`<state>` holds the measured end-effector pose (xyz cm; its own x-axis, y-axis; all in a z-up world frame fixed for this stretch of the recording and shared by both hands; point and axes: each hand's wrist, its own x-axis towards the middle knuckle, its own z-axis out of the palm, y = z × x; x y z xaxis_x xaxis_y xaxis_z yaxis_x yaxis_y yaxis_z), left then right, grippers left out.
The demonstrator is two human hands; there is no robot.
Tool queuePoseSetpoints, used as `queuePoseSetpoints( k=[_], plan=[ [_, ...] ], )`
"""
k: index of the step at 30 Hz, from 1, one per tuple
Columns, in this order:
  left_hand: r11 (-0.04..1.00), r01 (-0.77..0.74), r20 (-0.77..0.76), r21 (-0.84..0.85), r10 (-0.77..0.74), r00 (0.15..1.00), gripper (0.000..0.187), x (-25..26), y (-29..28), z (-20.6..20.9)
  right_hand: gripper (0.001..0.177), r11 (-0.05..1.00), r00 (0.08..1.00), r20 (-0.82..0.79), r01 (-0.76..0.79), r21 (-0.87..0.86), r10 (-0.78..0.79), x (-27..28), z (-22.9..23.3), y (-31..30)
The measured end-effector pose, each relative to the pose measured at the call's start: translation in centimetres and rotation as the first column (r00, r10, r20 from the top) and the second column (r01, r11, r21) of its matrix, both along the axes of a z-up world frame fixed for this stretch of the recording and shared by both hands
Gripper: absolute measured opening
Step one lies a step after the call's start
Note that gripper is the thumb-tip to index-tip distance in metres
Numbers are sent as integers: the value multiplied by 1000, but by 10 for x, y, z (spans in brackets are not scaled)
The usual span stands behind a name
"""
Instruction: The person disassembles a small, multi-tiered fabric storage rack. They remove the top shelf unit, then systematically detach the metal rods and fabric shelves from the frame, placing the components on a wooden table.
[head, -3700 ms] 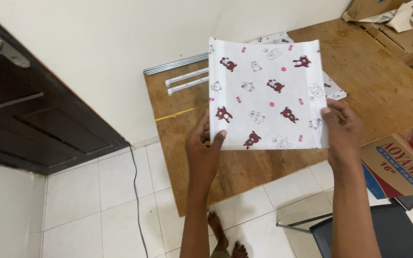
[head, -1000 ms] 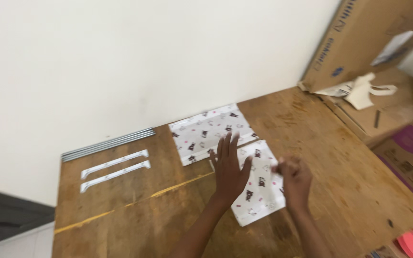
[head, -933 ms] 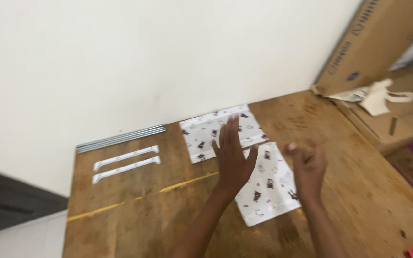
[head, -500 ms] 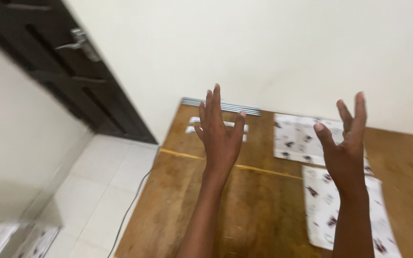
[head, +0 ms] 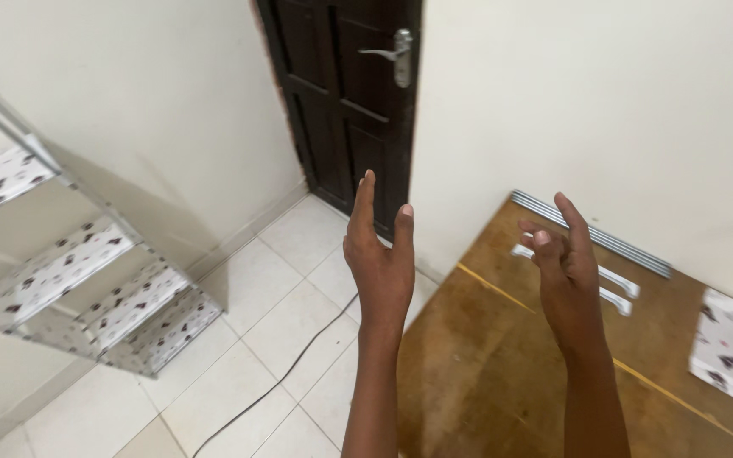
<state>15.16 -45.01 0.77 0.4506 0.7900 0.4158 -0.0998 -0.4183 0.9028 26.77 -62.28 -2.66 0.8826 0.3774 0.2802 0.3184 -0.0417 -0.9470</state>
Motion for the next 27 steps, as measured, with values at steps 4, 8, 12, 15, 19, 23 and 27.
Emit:
queuePoseSetpoints(
  k=[4,8,12,15,19,23,27],
  plan=[
    [994,-73,52,82,69,996,57,-46,67,-5,60,997,996,35,-78,0,78,-26,0,81],
    [980,-178,-36,92,182,983,58,-98,131,-11,58,985,986,-4,-167,42,168,-65,-9,161],
    [956,-292,-72,-2,292,954,58,-141,178,-16,58,967,965,-59,-257,2,256,-99,-12,223],
    [935,-347,-37,-75,346,938,58,-160,202,-28,58,948,947,-80,-315,-53,310,-113,-12,256],
    [885,-464,-60,39,465,883,58,-173,241,-42,57,926,929,-102,-365,-101,355,-120,-11,310],
    [835,-539,-103,112,549,829,58,-185,298,-46,54,894,905,-95,-425,-145,415,-121,-13,379],
    [787,-596,-125,159,615,779,59,-189,365,-33,54,827,826,45,-561,-47,562,-116,-4,450]
  ],
)
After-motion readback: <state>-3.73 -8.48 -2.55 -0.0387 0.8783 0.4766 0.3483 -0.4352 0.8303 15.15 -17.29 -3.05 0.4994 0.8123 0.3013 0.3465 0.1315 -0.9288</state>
